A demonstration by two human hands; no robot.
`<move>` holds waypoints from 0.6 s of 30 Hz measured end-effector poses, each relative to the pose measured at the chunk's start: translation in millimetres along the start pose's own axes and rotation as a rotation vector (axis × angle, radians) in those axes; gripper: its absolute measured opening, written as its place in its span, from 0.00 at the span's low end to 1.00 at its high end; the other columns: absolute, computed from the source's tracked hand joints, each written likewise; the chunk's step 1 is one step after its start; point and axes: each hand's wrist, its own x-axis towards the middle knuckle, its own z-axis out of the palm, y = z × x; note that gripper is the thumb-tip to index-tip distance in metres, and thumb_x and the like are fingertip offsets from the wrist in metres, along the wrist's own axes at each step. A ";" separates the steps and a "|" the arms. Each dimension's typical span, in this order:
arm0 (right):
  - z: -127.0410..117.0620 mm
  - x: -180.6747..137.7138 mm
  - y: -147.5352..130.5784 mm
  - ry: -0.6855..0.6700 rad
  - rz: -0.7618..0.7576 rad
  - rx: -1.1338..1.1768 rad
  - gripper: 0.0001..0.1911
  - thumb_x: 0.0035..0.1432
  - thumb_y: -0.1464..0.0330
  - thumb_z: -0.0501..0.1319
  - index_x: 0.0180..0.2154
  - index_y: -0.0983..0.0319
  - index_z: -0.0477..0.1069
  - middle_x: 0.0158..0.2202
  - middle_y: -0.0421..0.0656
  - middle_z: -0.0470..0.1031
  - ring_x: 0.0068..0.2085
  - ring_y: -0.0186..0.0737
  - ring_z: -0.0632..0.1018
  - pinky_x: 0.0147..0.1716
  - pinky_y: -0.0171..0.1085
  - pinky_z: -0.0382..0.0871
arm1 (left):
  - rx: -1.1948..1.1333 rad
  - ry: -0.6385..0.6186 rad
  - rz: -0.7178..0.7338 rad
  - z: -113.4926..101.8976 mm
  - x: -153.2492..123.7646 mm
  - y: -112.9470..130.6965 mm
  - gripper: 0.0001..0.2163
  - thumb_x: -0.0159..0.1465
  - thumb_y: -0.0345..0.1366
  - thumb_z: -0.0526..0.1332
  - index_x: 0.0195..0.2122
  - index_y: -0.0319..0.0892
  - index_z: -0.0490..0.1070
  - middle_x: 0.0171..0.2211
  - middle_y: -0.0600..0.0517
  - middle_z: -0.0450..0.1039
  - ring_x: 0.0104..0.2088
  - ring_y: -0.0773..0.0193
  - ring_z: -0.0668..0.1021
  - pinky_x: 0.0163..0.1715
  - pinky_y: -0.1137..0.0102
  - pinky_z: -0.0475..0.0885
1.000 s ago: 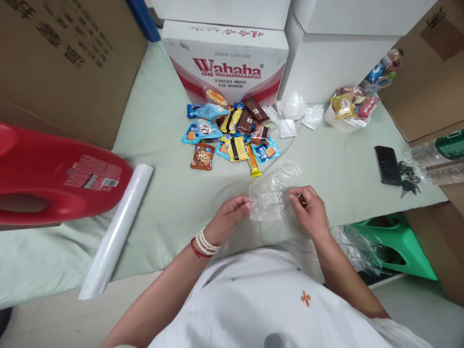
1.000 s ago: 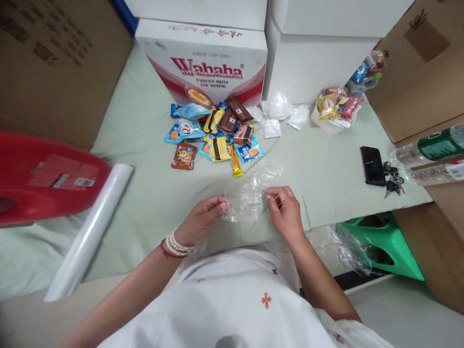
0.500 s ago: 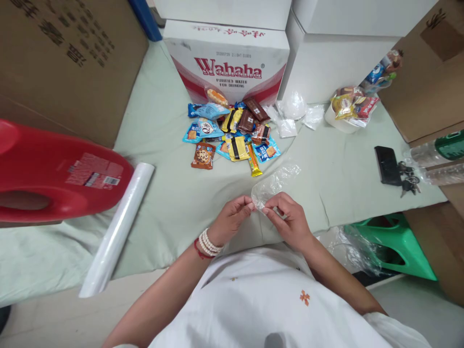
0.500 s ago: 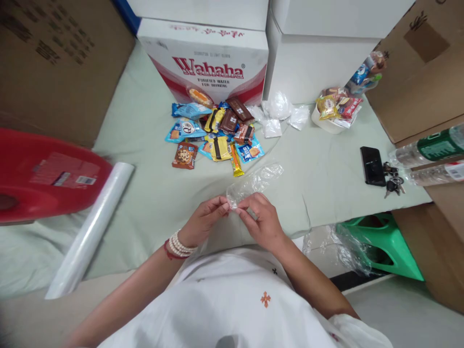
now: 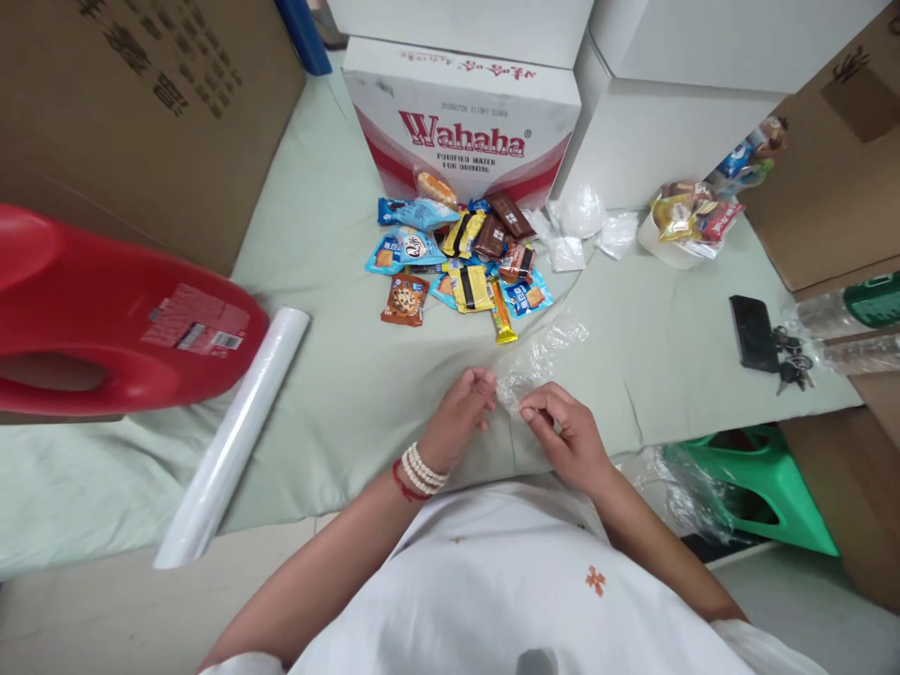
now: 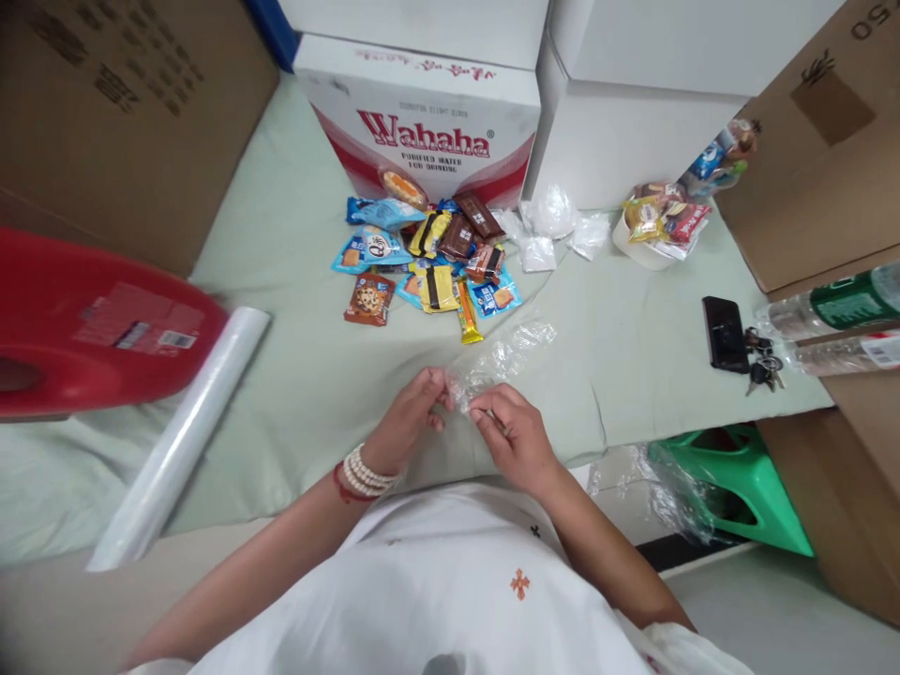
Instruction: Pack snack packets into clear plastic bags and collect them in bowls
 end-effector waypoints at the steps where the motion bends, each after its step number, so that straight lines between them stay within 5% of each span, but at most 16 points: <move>1: 0.7 -1.6 -0.1 -0.012 -0.041 -0.018 0.08 0.72 0.66 0.57 0.42 0.57 0.75 0.38 0.44 0.74 0.38 0.39 0.75 0.37 0.38 0.69 | 0.054 0.034 0.034 1.4 3.5 0.9 0.24 0.59 0.59 0.66 0.41 0.42 0.71 0.36 0.51 0.71 0.34 0.65 0.72 0.26 0.73 0.67; 9: 0.0 -16.5 10.3 -0.022 -0.078 -0.106 0.09 0.72 0.67 0.55 0.45 0.56 0.74 0.39 0.45 0.74 0.40 0.41 0.76 0.40 0.40 0.71 | 0.077 0.144 0.033 1.8 19.9 -1.9 0.16 0.59 0.49 0.67 0.26 0.42 0.69 0.21 0.58 0.64 0.23 0.70 0.64 0.24 0.72 0.59; 18: -27.0 -22.1 16.6 0.191 0.151 -0.036 0.13 0.72 0.59 0.56 0.44 0.56 0.76 0.36 0.42 0.74 0.36 0.40 0.74 0.36 0.38 0.68 | -0.054 0.165 -0.083 5.7 22.3 -0.1 0.16 0.56 0.47 0.67 0.23 0.42 0.66 0.20 0.57 0.65 0.19 0.73 0.65 0.18 0.74 0.56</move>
